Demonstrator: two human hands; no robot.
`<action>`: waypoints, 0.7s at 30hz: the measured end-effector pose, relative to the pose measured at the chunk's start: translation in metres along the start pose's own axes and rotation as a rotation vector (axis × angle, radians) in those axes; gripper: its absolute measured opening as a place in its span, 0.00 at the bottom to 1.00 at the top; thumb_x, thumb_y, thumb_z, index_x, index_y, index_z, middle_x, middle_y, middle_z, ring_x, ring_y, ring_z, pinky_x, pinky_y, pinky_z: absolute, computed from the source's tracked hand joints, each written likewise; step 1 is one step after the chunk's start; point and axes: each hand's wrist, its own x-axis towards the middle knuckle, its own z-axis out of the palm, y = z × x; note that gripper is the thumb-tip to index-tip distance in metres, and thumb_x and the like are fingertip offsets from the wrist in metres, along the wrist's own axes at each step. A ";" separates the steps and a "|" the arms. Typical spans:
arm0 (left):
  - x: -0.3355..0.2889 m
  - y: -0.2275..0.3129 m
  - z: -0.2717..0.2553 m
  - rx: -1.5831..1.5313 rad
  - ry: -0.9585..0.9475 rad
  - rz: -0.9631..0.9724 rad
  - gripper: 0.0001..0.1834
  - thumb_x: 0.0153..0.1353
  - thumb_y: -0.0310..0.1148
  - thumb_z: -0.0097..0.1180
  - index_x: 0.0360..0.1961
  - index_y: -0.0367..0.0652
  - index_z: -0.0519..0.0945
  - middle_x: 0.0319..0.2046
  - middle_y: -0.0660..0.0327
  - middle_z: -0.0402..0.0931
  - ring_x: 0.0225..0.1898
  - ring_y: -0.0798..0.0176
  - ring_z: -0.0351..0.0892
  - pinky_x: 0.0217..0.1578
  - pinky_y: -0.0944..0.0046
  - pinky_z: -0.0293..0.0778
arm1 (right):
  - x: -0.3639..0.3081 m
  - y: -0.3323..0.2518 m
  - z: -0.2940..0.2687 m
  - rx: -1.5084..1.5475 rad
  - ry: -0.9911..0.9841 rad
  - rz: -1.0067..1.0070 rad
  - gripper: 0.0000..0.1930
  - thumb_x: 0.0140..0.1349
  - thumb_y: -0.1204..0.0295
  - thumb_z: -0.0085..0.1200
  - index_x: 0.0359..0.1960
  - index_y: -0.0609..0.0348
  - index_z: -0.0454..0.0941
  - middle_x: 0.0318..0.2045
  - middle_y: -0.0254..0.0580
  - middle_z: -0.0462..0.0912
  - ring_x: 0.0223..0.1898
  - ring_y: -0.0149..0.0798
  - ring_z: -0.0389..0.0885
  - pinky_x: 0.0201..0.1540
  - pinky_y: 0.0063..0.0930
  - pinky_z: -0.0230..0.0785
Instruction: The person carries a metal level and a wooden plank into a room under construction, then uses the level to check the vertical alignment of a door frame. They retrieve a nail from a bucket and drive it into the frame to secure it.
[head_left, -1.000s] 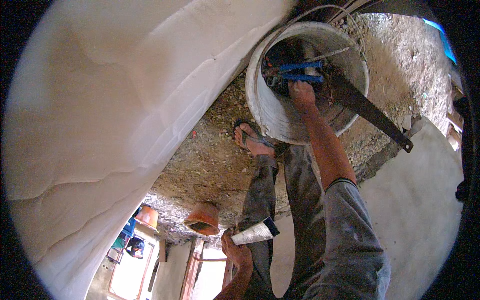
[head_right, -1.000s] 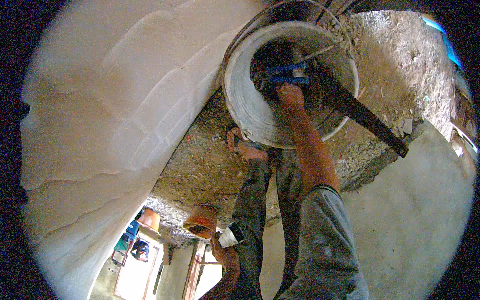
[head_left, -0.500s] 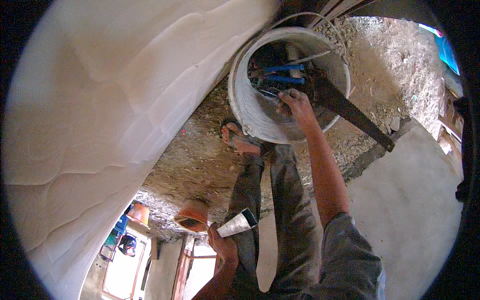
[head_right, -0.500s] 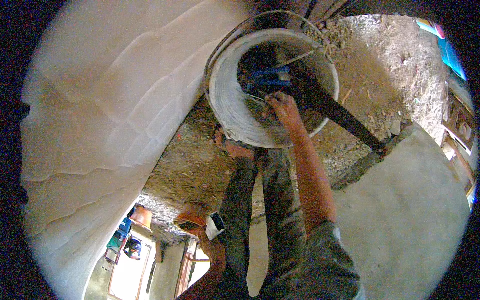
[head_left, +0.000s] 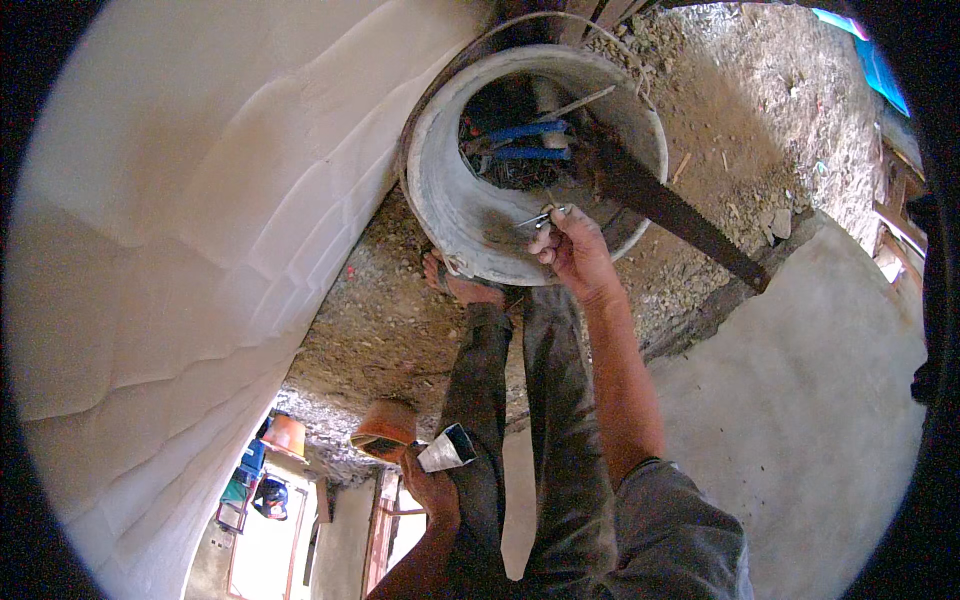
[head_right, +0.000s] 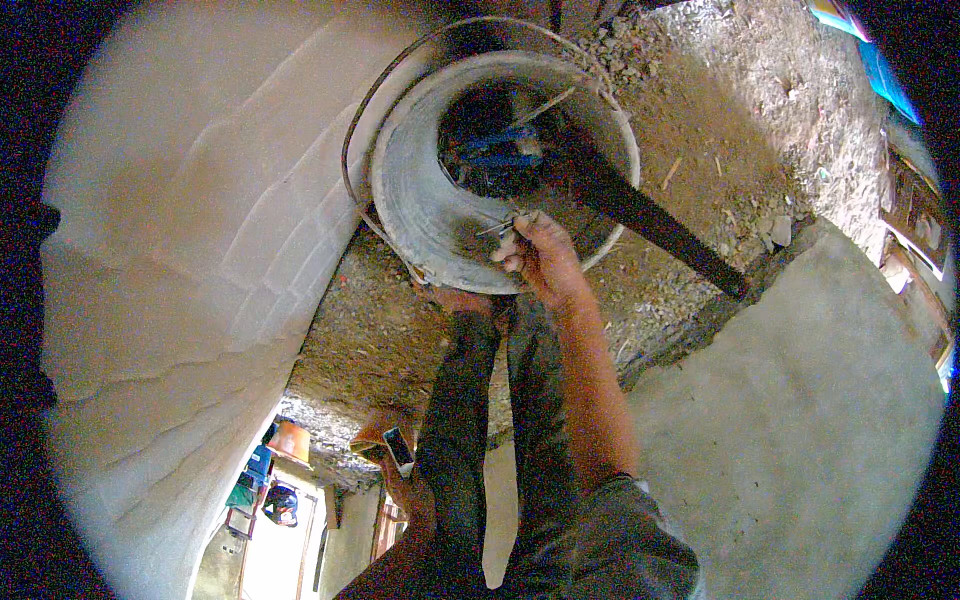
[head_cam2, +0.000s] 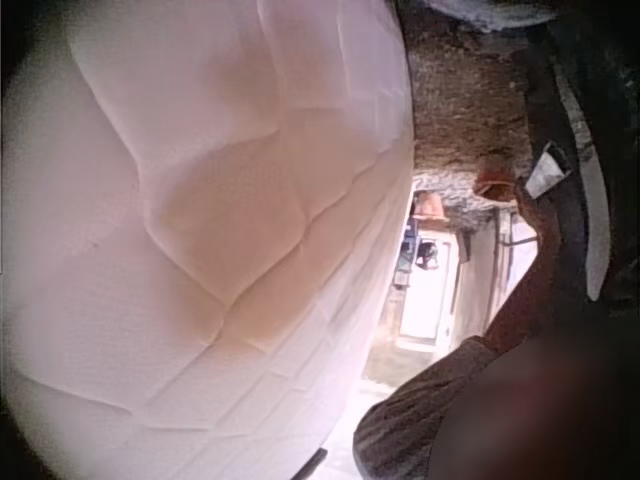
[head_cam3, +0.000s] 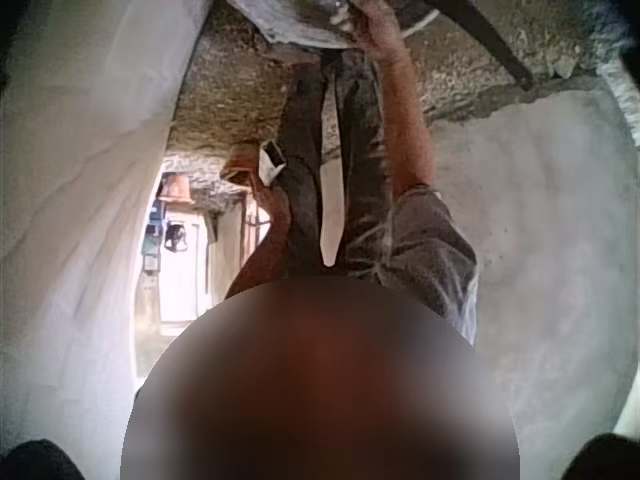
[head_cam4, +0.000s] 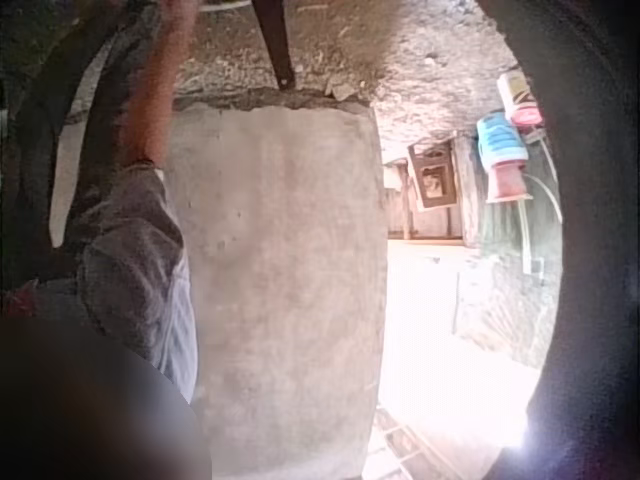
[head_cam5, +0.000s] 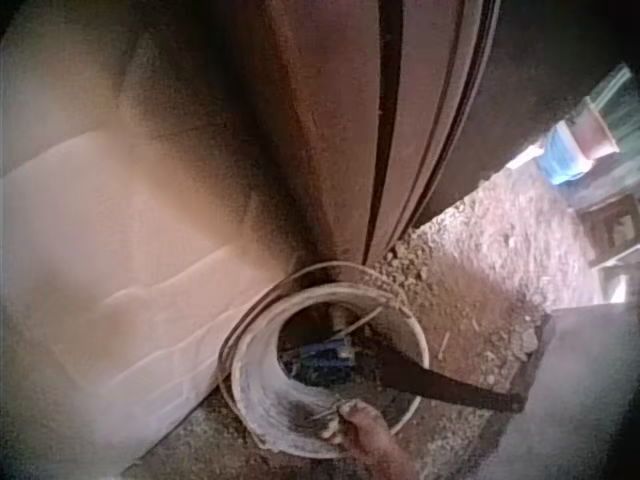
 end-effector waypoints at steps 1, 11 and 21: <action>0.001 0.002 -0.001 -0.010 -0.012 -0.014 0.16 0.59 0.32 0.54 0.47 0.36 0.74 0.41 0.48 0.73 0.46 0.39 0.73 0.49 0.47 0.68 | 0.000 0.000 -0.001 0.028 -0.001 0.010 0.09 0.70 0.64 0.53 0.36 0.54 0.72 0.24 0.35 0.80 0.20 0.29 0.75 0.20 0.20 0.65; -0.001 -0.004 -0.005 -0.050 -0.038 -0.171 0.19 0.58 0.26 0.55 0.51 0.36 0.73 0.44 0.45 0.73 0.50 0.37 0.72 0.52 0.44 0.67 | -0.025 -0.010 0.008 0.049 -0.117 0.040 0.09 0.72 0.63 0.51 0.37 0.54 0.71 0.24 0.34 0.80 0.20 0.26 0.74 0.19 0.16 0.63; 0.014 -0.041 -0.043 -0.713 0.096 -0.241 0.27 0.68 0.43 0.57 0.60 0.35 0.71 0.57 0.49 0.71 0.57 0.52 0.70 0.60 0.55 0.65 | -0.215 -0.057 0.109 -0.422 -0.146 0.145 0.12 0.71 0.61 0.51 0.36 0.56 0.74 0.27 0.37 0.83 0.26 0.28 0.78 0.31 0.23 0.70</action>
